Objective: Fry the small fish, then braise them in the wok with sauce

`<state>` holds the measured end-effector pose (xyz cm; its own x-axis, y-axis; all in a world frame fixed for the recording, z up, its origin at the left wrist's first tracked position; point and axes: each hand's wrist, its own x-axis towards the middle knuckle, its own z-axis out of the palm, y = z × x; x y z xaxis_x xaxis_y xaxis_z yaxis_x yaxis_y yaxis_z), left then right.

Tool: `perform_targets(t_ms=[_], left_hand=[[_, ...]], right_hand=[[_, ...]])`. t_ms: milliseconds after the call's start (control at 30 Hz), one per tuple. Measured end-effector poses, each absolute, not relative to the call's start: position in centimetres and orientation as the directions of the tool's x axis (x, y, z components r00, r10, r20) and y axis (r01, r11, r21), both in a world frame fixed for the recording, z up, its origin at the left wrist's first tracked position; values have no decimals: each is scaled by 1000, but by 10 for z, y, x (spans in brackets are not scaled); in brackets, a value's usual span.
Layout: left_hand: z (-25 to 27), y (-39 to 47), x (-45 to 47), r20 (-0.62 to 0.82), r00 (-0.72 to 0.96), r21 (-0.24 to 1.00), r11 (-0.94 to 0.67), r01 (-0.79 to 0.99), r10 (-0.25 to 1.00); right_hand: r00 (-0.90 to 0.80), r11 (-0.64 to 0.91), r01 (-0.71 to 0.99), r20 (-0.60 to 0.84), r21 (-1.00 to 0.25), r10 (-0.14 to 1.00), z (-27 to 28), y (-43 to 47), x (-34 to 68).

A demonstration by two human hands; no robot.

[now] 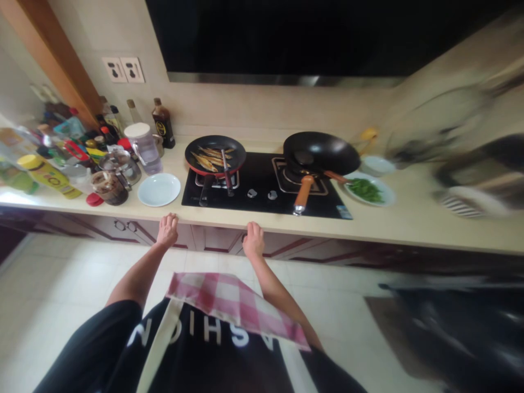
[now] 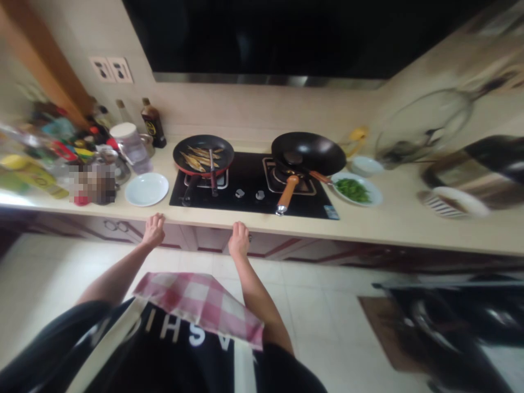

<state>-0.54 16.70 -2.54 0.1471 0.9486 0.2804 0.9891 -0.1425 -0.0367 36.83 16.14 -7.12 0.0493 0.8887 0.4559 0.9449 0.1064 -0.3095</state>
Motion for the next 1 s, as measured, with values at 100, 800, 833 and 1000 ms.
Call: perform_targets(t_ms=[100, 800, 833, 1000], left_hand=[[-25, 167, -5, 271, 141, -40, -136, 990, 952], [-19, 166, -4, 244, 134, -33, -130, 991, 960], [-19, 166, -4, 248, 132, -38, -127, 991, 960], [-19, 166, -5, 254, 148, -49, -140, 989, 956]], right_hand=[[49, 108, 944, 455, -312, 889, -71, 162, 368], [53, 105, 943, 454, -316, 889, -68, 160, 367], [50, 108, 942, 454, -316, 890, -68, 160, 367], [55, 110, 939, 459, -326, 886, -68, 161, 366]])
